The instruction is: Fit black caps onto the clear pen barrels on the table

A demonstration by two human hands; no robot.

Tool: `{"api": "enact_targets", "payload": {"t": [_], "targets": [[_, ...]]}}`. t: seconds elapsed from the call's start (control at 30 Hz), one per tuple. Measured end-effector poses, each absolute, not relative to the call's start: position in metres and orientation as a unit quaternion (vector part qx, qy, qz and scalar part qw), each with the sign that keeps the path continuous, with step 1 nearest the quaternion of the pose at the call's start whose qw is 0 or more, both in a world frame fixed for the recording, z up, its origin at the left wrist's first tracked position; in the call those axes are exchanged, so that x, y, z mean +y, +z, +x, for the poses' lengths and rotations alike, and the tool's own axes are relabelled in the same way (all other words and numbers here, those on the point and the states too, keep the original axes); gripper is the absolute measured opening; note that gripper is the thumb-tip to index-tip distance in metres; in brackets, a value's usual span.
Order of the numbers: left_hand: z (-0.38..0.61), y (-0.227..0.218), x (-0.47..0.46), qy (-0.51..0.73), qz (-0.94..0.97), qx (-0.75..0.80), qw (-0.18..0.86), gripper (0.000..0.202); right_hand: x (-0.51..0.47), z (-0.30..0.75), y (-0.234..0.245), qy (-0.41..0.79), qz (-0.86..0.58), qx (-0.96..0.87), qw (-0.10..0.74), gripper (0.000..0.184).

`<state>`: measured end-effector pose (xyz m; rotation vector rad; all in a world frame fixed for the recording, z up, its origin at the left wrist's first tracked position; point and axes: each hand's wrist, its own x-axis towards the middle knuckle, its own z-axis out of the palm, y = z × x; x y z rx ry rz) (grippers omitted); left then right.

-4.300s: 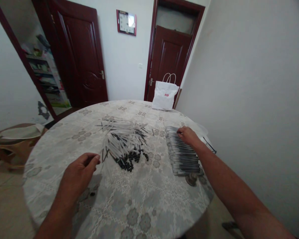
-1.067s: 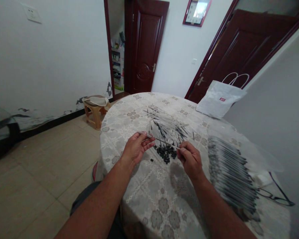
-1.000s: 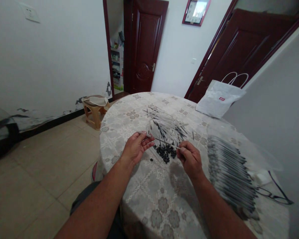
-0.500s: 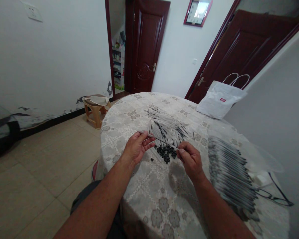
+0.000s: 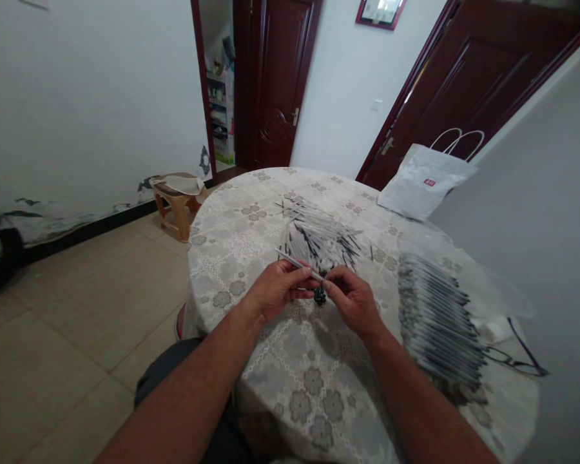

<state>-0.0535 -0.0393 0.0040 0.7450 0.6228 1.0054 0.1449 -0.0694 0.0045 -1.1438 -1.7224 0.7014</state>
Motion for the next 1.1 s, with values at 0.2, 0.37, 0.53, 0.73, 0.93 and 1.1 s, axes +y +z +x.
{"api": "enact_targets", "payload": {"t": [0.2, 0.37, 0.53, 0.73, 0.93, 1.1], "targets": [[-0.051, 0.003, -0.042, 0.419, 0.350, 0.289, 0.786, 0.024, -0.062, 0.153, 0.000, 0.456, -0.436, -0.648, 0.427, 0.023], [-0.054, 0.007, -0.040, 0.433, 0.332, 0.288, 0.787, 0.019, -0.061, 0.152, -0.003, 0.496, -0.434, -0.622, 0.423, 0.026], [-0.062, 0.009, -0.029, 0.543, 0.244, 0.291, 0.749, 0.012, -0.067, 0.138, -0.005, 0.277, -0.456, -0.759, 0.373, 0.016], [-0.062, 0.007, -0.026, 0.587, 0.208, 0.293, 0.725, 0.010, -0.075, 0.105, -0.014, 0.018, -0.484, -0.867, 0.122, 0.023], [-0.059, 0.006, -0.028, 0.581, 0.220, 0.293, 0.727, 0.013, -0.078, 0.095, -0.019, -0.027, -0.492, -0.869, 0.046, 0.012], [-0.061, 0.008, -0.030, 0.578, 0.224, 0.292, 0.729, 0.014, -0.076, 0.103, -0.018, 0.080, -0.508, -0.824, 0.239, 0.015]]}}
